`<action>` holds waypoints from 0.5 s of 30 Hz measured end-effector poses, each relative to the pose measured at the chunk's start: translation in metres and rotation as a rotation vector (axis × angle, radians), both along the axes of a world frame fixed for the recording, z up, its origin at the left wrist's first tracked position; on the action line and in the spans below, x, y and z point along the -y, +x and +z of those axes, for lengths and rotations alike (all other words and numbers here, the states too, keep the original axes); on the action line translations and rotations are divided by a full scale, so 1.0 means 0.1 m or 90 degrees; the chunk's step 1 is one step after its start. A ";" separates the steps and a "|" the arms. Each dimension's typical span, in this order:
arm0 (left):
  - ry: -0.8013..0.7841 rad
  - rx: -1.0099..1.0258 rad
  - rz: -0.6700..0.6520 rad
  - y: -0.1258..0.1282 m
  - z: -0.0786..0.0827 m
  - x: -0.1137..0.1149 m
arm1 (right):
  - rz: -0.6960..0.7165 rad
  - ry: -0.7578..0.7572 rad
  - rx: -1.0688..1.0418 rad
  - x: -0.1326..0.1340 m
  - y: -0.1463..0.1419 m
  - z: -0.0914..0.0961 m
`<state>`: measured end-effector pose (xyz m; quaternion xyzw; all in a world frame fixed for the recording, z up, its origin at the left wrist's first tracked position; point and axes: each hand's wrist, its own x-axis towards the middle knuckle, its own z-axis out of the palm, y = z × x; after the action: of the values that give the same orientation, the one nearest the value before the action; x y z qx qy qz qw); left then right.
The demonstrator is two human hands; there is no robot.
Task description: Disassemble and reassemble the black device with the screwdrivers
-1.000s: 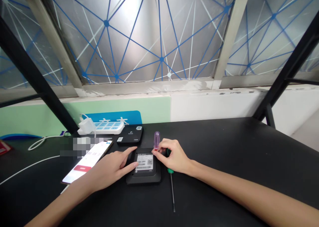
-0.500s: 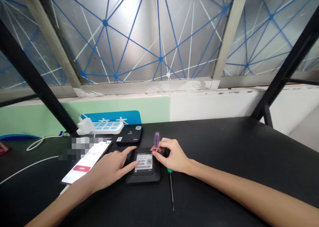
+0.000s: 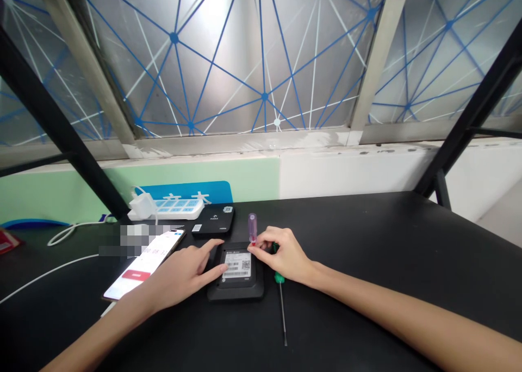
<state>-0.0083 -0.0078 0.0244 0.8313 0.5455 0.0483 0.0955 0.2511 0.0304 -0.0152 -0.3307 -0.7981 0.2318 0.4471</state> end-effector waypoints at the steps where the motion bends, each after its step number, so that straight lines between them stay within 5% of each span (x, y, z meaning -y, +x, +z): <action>1: -0.004 0.005 -0.003 0.00 0.00 -0.01 | -0.002 0.001 0.001 0.00 0.00 0.00; 15: -0.006 0.017 -0.011 0.00 0.01 -0.01 | -0.006 0.019 0.013 0.02 0.00 -0.02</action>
<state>-0.0085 -0.0065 0.0256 0.8348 0.5372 0.0559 0.1069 0.2514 0.0285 -0.0168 -0.3300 -0.8043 0.2146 0.4451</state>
